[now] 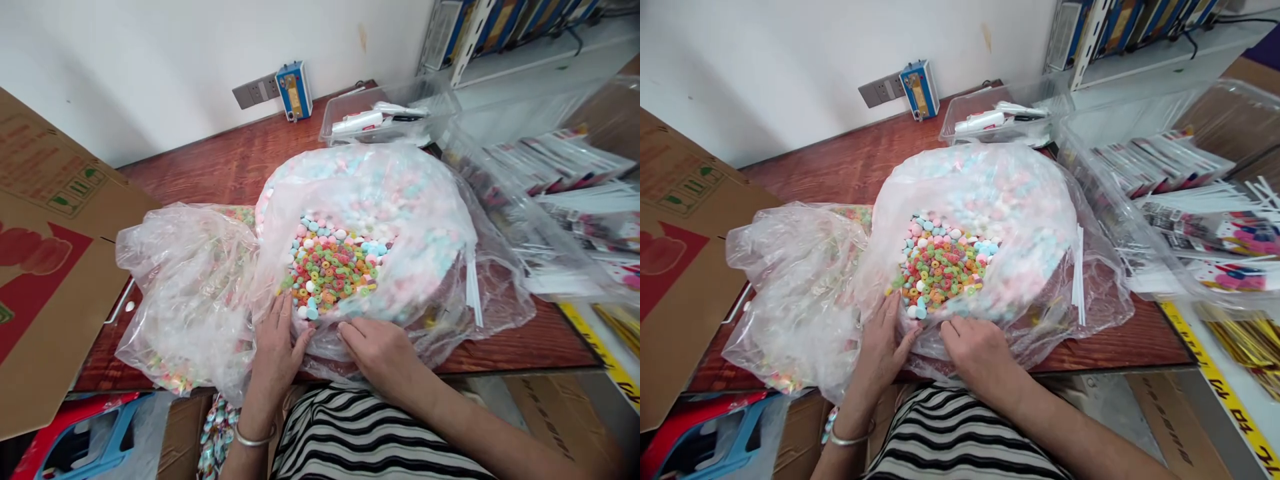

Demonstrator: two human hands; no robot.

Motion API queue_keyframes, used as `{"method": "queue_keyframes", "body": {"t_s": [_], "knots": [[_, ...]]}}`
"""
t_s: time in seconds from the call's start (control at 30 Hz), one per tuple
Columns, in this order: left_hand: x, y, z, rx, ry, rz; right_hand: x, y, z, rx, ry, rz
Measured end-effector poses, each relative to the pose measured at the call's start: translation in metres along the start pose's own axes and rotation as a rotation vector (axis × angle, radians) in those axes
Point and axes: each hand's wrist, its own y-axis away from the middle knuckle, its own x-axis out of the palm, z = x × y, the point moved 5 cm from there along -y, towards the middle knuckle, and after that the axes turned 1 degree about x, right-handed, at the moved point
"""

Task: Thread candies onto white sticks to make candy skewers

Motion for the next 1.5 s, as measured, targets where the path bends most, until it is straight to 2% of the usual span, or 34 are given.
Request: {"method": "queue_keyframes", "body": {"t_s": [0.07,0.13,0.23,0.3,0.33,0.4,0.47,0.53,0.63,0.7,0.77,0.83,0.93,1.0,1.1,1.23,1.33,1.43,1.5], "knots": [[-0.007,0.001,-0.003,-0.011,0.040,-0.028,0.013,-0.009,0.000,0.017,0.072,0.072],[-0.019,0.005,-0.005,-0.007,0.087,-0.089,0.024,-0.012,-0.001,0.017,0.097,0.087],[-0.045,0.015,-0.007,0.025,0.103,-0.304,0.037,-0.009,-0.006,0.004,0.130,0.082],[-0.061,0.021,-0.003,-0.004,-0.013,-0.450,0.041,-0.006,-0.010,-0.010,0.163,0.070],[-0.066,0.022,0.001,-0.053,-0.101,-0.474,0.040,-0.004,-0.012,-0.024,0.168,0.056],[-0.070,0.025,0.017,-0.206,-0.258,-0.414,0.033,-0.003,-0.016,-0.053,0.137,0.006],[-0.070,0.029,0.038,-0.372,-0.287,-0.302,0.017,-0.006,-0.020,-0.067,0.068,-0.058],[-0.070,0.038,0.060,-0.535,-0.117,-0.291,-0.004,-0.015,-0.021,-0.082,-0.022,-0.117],[-0.072,0.058,0.091,-0.790,0.337,-0.494,-0.038,-0.037,-0.009,-0.183,-0.178,-0.181],[-0.073,0.069,0.104,-0.893,0.541,-0.625,-0.053,-0.055,0.013,-0.290,-0.265,-0.203],[-0.074,0.076,0.110,-0.937,0.654,-0.696,-0.055,-0.072,0.044,-0.421,-0.314,-0.194],[-0.074,0.080,0.113,-0.962,0.786,-0.771,-0.044,-0.084,0.079,-0.568,-0.319,-0.185],[-0.076,0.086,0.114,-0.966,0.935,-0.892,-0.006,-0.093,0.123,-0.799,-0.244,-0.063],[-0.079,0.091,0.117,-0.960,0.986,-0.988,0.022,-0.096,0.133,-0.835,-0.195,0.013],[-0.082,0.104,0.125,-0.967,1.015,-1.121,0.048,-0.097,0.125,-0.751,-0.136,0.088],[-0.074,0.114,0.135,-1.009,1.010,-1.167,0.050,-0.091,0.108,-0.687,-0.116,0.098],[-0.073,0.113,0.126,-1.008,0.958,-1.181,0.042,-0.087,0.109,-0.670,-0.144,0.037],[-0.095,0.110,0.095,-0.906,0.700,-1.204,0.031,-0.084,0.121,-0.692,-0.182,-0.031],[-0.120,0.100,0.061,-0.678,0.374,-1.112,0.026,-0.080,0.133,-0.742,-0.177,-0.021]]}}
